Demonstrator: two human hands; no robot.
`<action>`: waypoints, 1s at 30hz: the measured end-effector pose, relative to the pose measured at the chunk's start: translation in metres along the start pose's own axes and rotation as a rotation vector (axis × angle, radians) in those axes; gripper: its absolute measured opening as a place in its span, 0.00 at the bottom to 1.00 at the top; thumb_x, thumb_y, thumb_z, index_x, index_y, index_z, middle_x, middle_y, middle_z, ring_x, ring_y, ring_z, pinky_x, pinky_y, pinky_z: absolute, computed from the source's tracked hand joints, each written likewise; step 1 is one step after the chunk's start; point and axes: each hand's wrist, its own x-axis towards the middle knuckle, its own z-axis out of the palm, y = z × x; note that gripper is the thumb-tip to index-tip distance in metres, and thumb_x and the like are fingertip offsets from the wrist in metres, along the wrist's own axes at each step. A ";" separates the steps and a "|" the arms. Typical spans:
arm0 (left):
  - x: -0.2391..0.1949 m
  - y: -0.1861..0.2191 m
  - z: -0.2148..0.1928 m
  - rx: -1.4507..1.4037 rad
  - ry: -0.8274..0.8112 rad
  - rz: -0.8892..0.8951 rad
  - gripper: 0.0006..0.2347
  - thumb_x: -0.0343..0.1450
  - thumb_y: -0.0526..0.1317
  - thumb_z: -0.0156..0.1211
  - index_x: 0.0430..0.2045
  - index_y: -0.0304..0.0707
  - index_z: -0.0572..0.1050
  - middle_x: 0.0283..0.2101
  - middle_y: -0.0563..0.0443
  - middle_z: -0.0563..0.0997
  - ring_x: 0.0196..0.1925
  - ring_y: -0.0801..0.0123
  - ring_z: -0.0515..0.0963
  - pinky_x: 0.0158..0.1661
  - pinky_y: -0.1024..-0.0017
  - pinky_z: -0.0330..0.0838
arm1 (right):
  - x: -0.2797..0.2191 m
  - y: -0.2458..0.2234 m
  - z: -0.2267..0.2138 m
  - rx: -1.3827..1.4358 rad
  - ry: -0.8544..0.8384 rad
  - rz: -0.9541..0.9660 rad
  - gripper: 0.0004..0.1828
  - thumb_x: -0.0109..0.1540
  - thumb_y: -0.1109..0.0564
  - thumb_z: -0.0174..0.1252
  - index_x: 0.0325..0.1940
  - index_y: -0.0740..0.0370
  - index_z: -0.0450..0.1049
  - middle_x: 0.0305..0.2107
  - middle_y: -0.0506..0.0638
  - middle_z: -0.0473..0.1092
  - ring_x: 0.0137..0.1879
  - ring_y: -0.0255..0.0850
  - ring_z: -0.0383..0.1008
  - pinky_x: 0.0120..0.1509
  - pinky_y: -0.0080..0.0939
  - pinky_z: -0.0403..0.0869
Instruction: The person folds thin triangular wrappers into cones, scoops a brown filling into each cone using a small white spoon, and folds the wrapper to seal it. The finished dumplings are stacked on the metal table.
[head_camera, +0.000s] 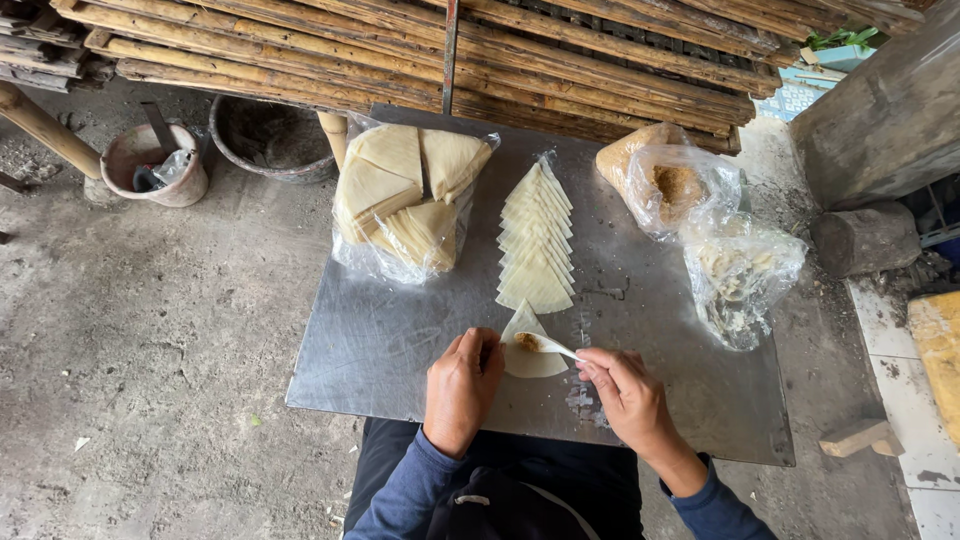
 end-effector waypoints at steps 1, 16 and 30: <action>0.000 0.000 0.000 0.004 -0.004 -0.002 0.05 0.68 0.34 0.66 0.33 0.36 0.76 0.30 0.44 0.82 0.27 0.57 0.83 0.28 0.66 0.76 | 0.000 -0.001 -0.001 -0.090 0.010 -0.110 0.11 0.64 0.62 0.60 0.51 0.60 0.76 0.34 0.48 0.80 0.41 0.37 0.80 0.49 0.37 0.74; -0.001 -0.003 0.001 0.011 0.000 0.014 0.05 0.67 0.33 0.66 0.32 0.36 0.76 0.30 0.45 0.82 0.26 0.57 0.83 0.28 0.66 0.76 | -0.011 -0.008 -0.011 -0.386 0.027 -0.376 0.18 0.61 0.65 0.63 0.56 0.60 0.73 0.41 0.47 0.78 0.43 0.35 0.77 0.54 0.41 0.64; -0.002 -0.004 0.001 -0.002 0.009 0.031 0.05 0.68 0.33 0.65 0.32 0.36 0.76 0.31 0.45 0.82 0.27 0.57 0.83 0.29 0.66 0.77 | 0.006 -0.032 -0.006 -0.372 0.034 -0.435 0.16 0.62 0.64 0.61 0.55 0.59 0.74 0.44 0.46 0.78 0.47 0.37 0.78 0.55 0.42 0.63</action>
